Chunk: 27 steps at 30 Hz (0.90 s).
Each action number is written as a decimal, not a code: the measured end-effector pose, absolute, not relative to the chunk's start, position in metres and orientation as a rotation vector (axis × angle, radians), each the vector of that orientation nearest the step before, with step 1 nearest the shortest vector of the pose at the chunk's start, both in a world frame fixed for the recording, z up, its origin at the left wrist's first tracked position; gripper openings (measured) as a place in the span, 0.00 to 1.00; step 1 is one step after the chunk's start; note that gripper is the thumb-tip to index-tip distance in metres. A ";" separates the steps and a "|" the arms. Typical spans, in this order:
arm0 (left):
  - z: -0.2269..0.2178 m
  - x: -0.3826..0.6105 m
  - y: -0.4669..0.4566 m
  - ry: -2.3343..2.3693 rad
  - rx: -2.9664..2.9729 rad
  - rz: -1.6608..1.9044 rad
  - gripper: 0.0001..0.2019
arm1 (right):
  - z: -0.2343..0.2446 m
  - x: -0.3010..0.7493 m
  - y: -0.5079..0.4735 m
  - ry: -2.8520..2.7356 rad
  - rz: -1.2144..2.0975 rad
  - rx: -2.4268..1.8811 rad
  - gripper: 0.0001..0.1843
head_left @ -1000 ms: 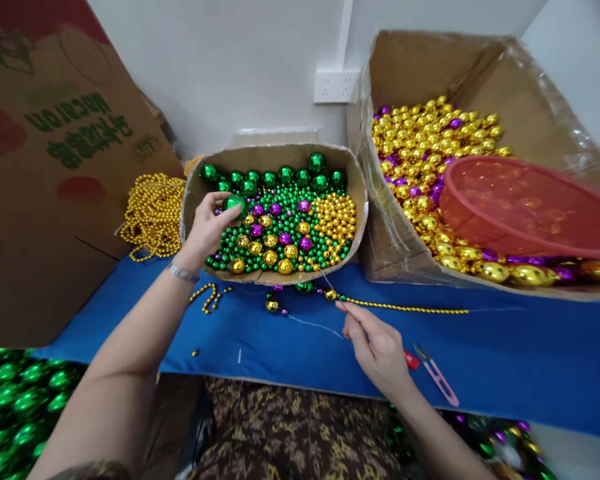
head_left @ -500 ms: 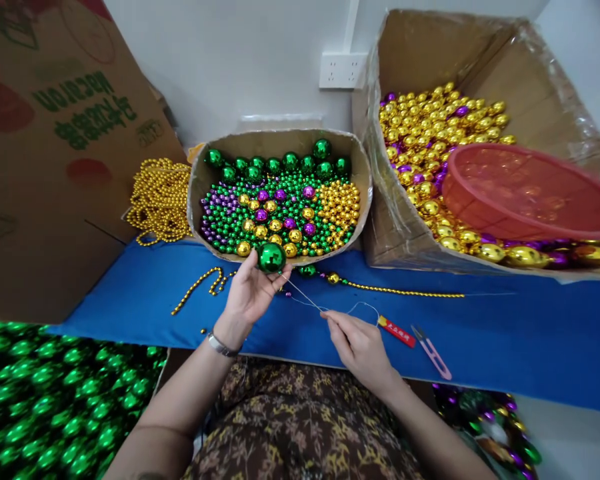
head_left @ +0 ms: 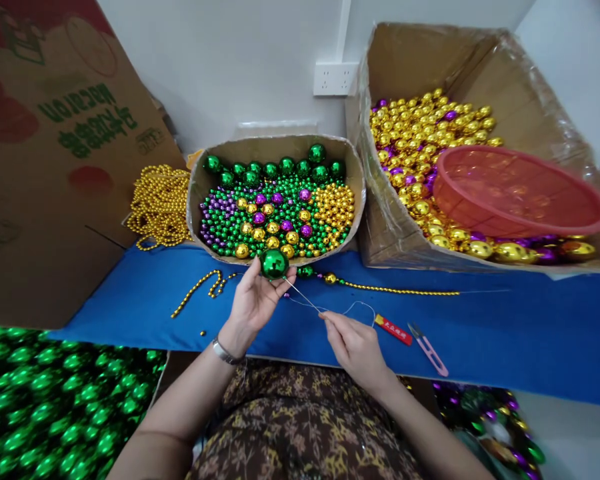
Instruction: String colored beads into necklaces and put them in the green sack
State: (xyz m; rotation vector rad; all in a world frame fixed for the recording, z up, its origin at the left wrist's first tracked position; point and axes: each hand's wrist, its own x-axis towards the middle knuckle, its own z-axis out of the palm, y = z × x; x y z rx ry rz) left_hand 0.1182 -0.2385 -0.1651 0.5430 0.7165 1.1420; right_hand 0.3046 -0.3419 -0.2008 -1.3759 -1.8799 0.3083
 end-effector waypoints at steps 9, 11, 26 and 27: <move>-0.184 0.128 -0.266 0.605 0.694 1.011 0.19 | -0.207 0.299 -0.339 -1.776 0.393 -1.365 0.13; -0.186 0.126 -0.268 0.584 0.713 0.996 0.23 | -0.210 0.301 -0.340 -1.760 0.417 -1.347 0.12; -0.188 0.127 -0.275 0.557 0.864 1.071 0.25 | -0.223 0.305 -0.341 -1.760 0.398 -1.372 0.11; -0.188 0.127 -0.276 0.549 0.855 1.076 0.24 | -0.222 0.305 -0.342 -1.754 0.411 -1.370 0.11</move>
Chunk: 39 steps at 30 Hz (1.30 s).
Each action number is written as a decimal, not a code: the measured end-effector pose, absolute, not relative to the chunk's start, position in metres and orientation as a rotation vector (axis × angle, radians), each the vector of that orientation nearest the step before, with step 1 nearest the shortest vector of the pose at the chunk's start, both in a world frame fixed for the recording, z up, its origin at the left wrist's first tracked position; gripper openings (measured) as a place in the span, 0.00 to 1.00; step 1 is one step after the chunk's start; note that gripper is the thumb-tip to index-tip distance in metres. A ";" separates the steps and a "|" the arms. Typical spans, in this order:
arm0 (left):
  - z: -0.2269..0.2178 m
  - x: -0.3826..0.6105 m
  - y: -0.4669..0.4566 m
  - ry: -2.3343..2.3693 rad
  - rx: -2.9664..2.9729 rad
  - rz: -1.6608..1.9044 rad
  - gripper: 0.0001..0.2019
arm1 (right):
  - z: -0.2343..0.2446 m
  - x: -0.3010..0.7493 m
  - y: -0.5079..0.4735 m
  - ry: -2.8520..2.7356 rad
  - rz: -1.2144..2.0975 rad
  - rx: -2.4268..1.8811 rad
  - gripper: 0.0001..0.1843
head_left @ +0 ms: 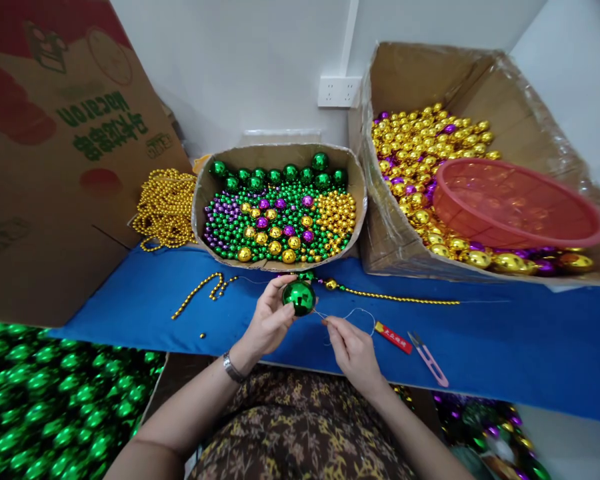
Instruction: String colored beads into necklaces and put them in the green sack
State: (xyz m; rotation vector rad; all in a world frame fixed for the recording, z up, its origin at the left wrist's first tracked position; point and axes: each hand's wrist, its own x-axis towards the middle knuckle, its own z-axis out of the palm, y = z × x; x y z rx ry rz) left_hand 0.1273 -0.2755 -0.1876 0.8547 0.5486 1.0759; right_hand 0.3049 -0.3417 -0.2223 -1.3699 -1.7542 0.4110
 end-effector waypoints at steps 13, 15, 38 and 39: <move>-0.187 0.127 -0.274 0.458 0.795 1.057 0.22 | -0.220 0.305 -0.343 -1.707 0.534 -1.359 0.11; -0.187 0.127 -0.274 0.452 0.776 1.051 0.22 | -0.220 0.305 -0.343 -1.708 0.526 -1.349 0.11; -0.179 0.133 -0.264 0.528 1.033 0.989 0.27 | -0.222 0.308 -0.339 -1.706 0.615 -1.447 0.11; -0.176 0.134 -0.260 0.518 1.094 0.954 0.27 | -0.221 0.309 -0.338 -1.690 0.635 -1.432 0.11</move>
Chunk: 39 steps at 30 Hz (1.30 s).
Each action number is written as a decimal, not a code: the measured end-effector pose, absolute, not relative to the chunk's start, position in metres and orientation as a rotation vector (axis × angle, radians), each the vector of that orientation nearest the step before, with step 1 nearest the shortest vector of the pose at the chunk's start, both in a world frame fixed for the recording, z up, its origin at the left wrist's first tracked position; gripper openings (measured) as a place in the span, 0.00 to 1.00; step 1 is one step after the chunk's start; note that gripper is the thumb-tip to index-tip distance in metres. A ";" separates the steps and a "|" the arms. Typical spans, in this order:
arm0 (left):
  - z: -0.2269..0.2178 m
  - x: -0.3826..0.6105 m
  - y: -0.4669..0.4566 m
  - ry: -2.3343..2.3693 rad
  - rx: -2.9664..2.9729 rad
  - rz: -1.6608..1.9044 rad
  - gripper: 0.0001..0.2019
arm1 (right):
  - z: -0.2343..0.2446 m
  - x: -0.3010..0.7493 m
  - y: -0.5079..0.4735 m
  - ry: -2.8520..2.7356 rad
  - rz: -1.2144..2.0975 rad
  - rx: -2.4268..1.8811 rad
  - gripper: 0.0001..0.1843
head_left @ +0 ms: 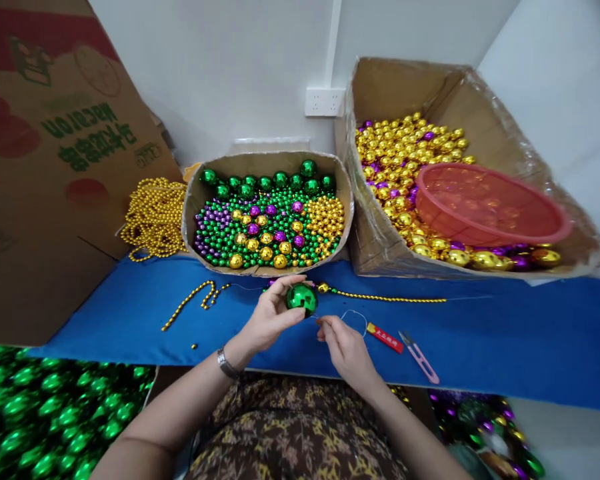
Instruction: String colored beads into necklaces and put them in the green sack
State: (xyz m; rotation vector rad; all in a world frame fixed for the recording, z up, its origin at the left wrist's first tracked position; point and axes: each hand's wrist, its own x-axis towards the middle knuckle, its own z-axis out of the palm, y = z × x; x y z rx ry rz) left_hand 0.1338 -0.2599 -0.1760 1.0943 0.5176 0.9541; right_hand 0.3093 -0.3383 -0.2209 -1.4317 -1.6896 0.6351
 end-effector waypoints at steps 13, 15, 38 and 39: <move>-0.156 0.200 -0.114 1.093 2.462 0.342 0.08 | -0.211 0.332 -0.342 -1.473 0.561 -1.488 0.12; -0.159 0.200 -0.110 1.063 2.496 0.287 0.11 | -0.211 0.334 -0.343 -1.469 0.564 -1.500 0.12; -0.155 0.142 -0.200 0.708 0.878 0.875 0.12 | -0.210 0.320 -0.339 -1.652 0.379 -1.493 0.11; -0.155 0.142 -0.201 0.715 0.865 0.884 0.12 | -0.210 0.319 -0.339 -1.667 0.369 -1.491 0.11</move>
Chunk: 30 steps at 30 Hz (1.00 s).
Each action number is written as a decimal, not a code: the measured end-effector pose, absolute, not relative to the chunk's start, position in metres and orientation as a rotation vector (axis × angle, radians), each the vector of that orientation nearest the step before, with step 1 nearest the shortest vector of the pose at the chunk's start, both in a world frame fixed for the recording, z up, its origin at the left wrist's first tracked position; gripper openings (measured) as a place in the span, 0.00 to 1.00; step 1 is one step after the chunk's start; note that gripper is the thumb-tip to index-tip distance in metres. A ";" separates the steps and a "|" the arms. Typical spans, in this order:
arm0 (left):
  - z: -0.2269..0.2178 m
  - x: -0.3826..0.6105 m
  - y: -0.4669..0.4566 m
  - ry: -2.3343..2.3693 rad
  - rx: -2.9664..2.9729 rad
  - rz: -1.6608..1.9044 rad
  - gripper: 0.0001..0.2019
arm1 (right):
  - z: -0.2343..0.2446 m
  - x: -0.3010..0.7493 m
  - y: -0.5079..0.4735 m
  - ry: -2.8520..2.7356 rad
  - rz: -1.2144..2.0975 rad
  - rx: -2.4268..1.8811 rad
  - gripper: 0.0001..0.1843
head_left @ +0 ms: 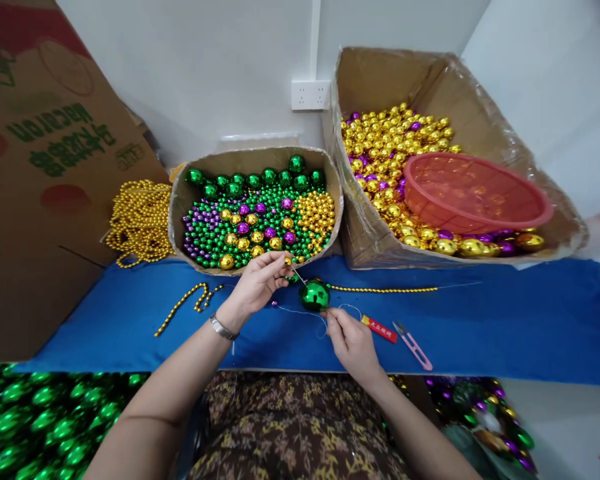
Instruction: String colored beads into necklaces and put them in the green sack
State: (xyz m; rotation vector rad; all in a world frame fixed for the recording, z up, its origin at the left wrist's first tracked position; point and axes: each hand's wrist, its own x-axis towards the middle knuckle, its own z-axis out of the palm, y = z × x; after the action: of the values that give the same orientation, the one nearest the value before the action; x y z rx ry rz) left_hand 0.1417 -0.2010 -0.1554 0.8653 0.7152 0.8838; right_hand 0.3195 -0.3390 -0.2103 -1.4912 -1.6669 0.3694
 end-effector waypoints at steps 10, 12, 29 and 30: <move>-0.155 0.137 -0.206 0.814 1.084 1.066 0.12 | -0.214 0.320 -0.339 -1.728 0.280 -1.491 0.11; -0.156 0.137 -0.210 0.856 1.213 1.097 0.12 | -0.216 0.320 -0.339 -1.742 0.234 -1.493 0.12; -0.143 0.142 -0.239 0.806 1.694 1.035 0.06 | -0.219 0.327 -0.320 -1.768 0.351 -1.496 0.15; -0.131 0.145 -0.236 0.780 1.673 1.047 0.06 | -0.213 0.323 -0.316 -1.747 0.369 -1.442 0.15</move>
State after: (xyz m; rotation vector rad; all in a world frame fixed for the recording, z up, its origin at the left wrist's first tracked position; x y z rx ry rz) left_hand 0.1447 -0.2362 -0.1314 1.6727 0.7796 1.0467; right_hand 0.3232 -0.3157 -0.2130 -1.4421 -1.7474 0.3691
